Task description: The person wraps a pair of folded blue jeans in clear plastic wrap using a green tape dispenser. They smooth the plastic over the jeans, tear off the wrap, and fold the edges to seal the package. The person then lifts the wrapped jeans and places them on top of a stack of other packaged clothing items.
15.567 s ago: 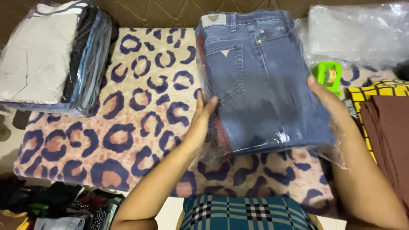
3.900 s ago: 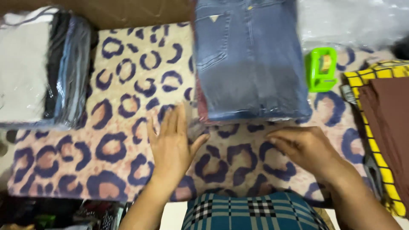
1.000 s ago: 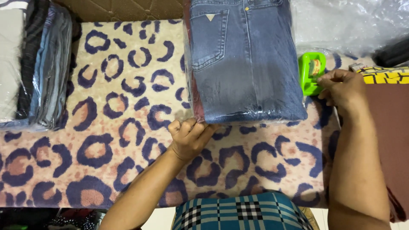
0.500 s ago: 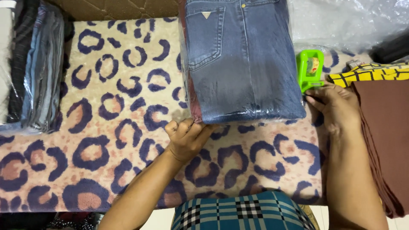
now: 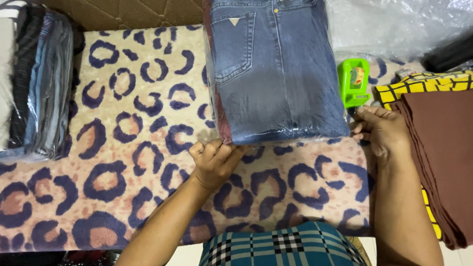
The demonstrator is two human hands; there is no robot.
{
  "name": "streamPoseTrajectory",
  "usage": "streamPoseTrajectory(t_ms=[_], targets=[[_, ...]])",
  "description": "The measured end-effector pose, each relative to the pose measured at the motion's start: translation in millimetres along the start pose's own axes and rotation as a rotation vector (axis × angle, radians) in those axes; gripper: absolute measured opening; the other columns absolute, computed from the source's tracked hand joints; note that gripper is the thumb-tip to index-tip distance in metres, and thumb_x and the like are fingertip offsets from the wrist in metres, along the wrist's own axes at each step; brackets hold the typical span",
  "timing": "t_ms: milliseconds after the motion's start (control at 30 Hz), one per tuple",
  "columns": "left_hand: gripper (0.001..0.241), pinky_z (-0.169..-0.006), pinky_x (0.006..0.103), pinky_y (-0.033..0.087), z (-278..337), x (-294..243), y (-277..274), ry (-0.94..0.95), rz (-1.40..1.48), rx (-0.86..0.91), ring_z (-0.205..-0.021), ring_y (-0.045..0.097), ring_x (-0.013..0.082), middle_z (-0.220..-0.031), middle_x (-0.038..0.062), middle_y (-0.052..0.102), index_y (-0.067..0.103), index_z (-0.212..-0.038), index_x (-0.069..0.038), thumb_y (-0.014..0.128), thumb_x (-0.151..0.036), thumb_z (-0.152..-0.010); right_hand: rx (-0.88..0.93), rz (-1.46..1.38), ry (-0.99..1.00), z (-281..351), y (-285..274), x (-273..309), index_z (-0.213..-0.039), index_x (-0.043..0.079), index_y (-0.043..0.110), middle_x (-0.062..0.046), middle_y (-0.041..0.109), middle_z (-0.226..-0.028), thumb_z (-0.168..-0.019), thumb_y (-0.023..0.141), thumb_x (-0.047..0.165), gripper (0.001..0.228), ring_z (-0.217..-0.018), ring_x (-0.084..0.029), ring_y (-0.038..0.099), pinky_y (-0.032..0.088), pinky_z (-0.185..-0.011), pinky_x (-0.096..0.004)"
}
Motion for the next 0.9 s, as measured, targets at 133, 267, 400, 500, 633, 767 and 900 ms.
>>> streamPoseTrajectory(t_ms=[133, 267, 400, 500, 633, 767, 900], targets=[[0.026, -0.076, 0.0358, 0.028, -0.5, 1.3, 0.6, -0.011, 0.016, -0.006, -0.073, 0.050, 0.0128, -0.077, -0.011, 0.048, 0.063, -0.075, -0.027, 0.076, -0.027, -0.098, 0.000, -0.015, 0.036, -0.7, 2.4, -1.8, -0.090, 0.008, 0.070, -0.008, 0.065, -0.068, -0.102, 0.071, 0.017, 0.015, -0.044, -0.014, 0.057, 0.049, -0.041, -0.025], [0.021, -0.076, 0.0354, 0.027, 0.6, 0.8, 0.8, -0.017, 0.004, -0.017, -0.075, 0.051, 0.0124, -0.079, -0.013, 0.050, 0.067, -0.080, -0.030, 0.076, -0.030, -0.098, -0.033, -0.068, 0.039, 4.7, 3.8, 3.3, -0.094, 0.008, 0.072, -0.005, 0.069, -0.075, -0.098, 0.074, 0.013, 0.007, -0.045, -0.012, 0.059, 0.050, -0.039, -0.025], [0.012, -0.075, 0.0371, 0.029, 1.9, 0.3, 1.3, -0.004, 0.007, 0.008, -0.077, 0.053, 0.0140, -0.080, -0.012, 0.051, 0.074, -0.089, -0.033, 0.073, -0.029, -0.100, -0.043, -0.051, 0.046, -2.1, -2.5, -4.5, -0.092, 0.010, 0.071, -0.004, 0.066, -0.069, -0.098, 0.075, 0.017, 0.010, -0.044, -0.013, 0.058, 0.049, -0.041, -0.025], [0.018, -0.075, 0.0373, 0.028, 0.7, -0.5, 1.2, 0.002, 0.008, 0.015, -0.076, 0.054, 0.0144, -0.080, -0.011, 0.051, 0.069, -0.083, -0.032, 0.071, -0.027, -0.101, 0.001, -0.073, 0.045, -3.5, -2.0, -7.5, -0.098, 0.010, 0.071, -0.004, 0.067, -0.074, -0.096, 0.075, 0.017, 0.008, -0.045, -0.013, 0.059, 0.048, -0.040, -0.025], [0.021, -0.076, 0.0364, 0.029, -1.7, -0.2, -0.7, -0.001, 0.008, -0.007, -0.076, 0.054, 0.0142, -0.079, -0.010, 0.050, 0.067, -0.080, -0.029, 0.077, -0.030, -0.098, 0.027, -0.091, 0.045, -3.8, -1.9, -7.5, -0.097, 0.009, 0.071, -0.005, 0.068, -0.077, -0.097, 0.073, 0.015, 0.006, -0.047, -0.013, 0.059, 0.049, -0.041, -0.026], [0.021, -0.075, 0.0358, 0.030, 0.5, -0.2, 0.1, -0.007, 0.002, -0.012, -0.078, 0.055, 0.0141, -0.079, -0.010, 0.049, 0.067, -0.080, -0.028, 0.080, -0.031, -0.096, 0.058, -0.115, 0.032, -0.4, 0.1, -5.4, -0.097, 0.011, 0.072, -0.006, 0.070, -0.082, -0.096, 0.072, 0.015, 0.005, -0.052, -0.012, 0.062, 0.051, -0.043, -0.024], [0.017, -0.074, 0.0356, 0.028, 0.8, 0.9, 0.7, -0.008, 0.026, -0.013, -0.073, 0.053, 0.0133, -0.078, -0.011, 0.049, 0.070, -0.083, -0.032, 0.076, -0.030, -0.098, 0.050, -0.151, 0.003, 6.1, 6.1, 0.4, -0.091, 0.010, 0.068, -0.010, 0.069, -0.074, -0.097, 0.072, 0.011, 0.007, -0.058, -0.016, 0.068, 0.057, -0.048, -0.025]])
Point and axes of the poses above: each hand's wrist, its own z-axis away from the middle knuckle, its own y-axis out of the palm, x = y × z, the point moved 10 cm from there along -z, towards the middle knuckle
